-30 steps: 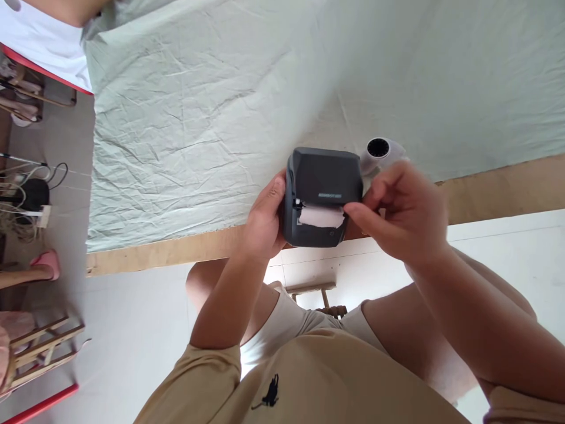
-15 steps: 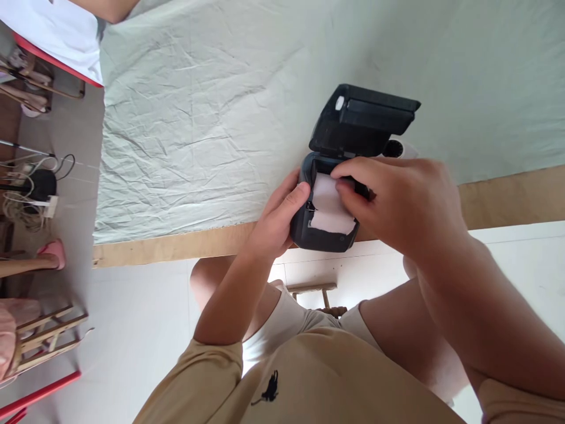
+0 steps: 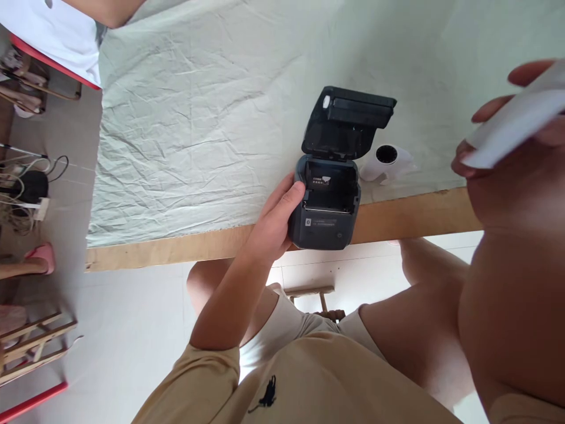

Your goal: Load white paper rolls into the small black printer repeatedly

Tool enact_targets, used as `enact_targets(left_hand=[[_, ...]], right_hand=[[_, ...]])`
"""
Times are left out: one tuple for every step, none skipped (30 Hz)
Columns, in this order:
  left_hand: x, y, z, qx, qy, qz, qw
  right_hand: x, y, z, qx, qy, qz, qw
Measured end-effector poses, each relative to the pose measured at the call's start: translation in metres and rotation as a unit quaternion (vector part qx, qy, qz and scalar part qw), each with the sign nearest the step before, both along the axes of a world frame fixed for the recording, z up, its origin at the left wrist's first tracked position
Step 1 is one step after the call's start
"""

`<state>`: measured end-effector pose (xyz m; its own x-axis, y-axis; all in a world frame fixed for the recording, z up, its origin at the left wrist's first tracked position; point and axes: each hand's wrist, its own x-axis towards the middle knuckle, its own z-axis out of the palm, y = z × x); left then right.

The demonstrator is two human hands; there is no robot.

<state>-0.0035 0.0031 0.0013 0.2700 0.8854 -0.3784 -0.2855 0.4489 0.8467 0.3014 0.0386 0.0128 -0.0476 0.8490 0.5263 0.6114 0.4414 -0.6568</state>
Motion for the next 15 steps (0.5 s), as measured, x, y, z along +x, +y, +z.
enact_targets(left_hand=[[0.0, 0.0, 0.0, 0.0, -0.001, 0.0, 1.0], [-0.001, 0.0, 0.001, 0.001, -0.003, -0.001, 1.0], [-0.001, 0.0, 0.001, 0.001, -0.004, -0.002, 1.0], [-0.001, 0.0, 0.002, 0.001, -0.004, -0.003, 1.0], [-0.002, 0.0, 0.002, 0.001, -0.003, -0.004, 1.0], [-0.002, 0.0, 0.002, 0.001, -0.001, -0.004, 1.0], [-0.002, 0.001, 0.001, 0.003, 0.0, -0.002, 1.0], [-0.001, 0.001, 0.001, 0.005, 0.002, 0.001, 1.0], [-0.001, 0.001, 0.001, 0.008, 0.003, 0.005, 1.0], [0.0, 0.001, 0.001, 0.012, 0.004, 0.01, 1.0], [0.001, 0.002, 0.001, 0.016, 0.006, 0.013, 1.0], [0.002, 0.002, 0.001, 0.019, 0.008, 0.015, 1.0], [0.002, 0.002, 0.001, 0.019, 0.011, 0.015, 1.0], [0.003, 0.002, 0.001, 0.019, 0.014, 0.014, 1.0], [0.003, 0.002, 0.002, 0.018, 0.016, 0.012, 1.0]], right_hand=[[0.008, 0.006, -0.012, -0.012, 0.075, -0.063, 0.995], [0.014, 0.011, -0.023, -0.023, 0.097, -0.118, 0.988], [0.018, 0.013, -0.033, -0.029, 0.092, -0.15, 0.984], [0.022, 0.015, -0.041, -0.036, 0.065, -0.175, 0.982], [0.024, 0.015, -0.046, -0.041, 0.023, -0.183, 0.982], [0.026, 0.015, -0.05, -0.043, -0.021, -0.182, 0.982], [0.029, 0.015, -0.051, -0.046, -0.058, -0.179, 0.981], [0.031, 0.014, -0.052, -0.051, -0.085, -0.175, 0.98], [0.033, 0.013, -0.05, -0.055, -0.1, -0.175, 0.978], [0.033, 0.011, -0.047, -0.06, -0.107, -0.176, 0.977], [0.032, 0.008, -0.041, -0.061, -0.115, -0.172, 0.977], [0.03, 0.004, -0.035, -0.055, -0.123, -0.164, 0.977], [0.025, -0.001, -0.026, -0.043, -0.13, -0.15, 0.979], [0.018, -0.006, -0.018, -0.016, -0.142, -0.128, 0.981], [0.009, -0.01, -0.01, 0.003, -0.139, -0.112, 0.984]])
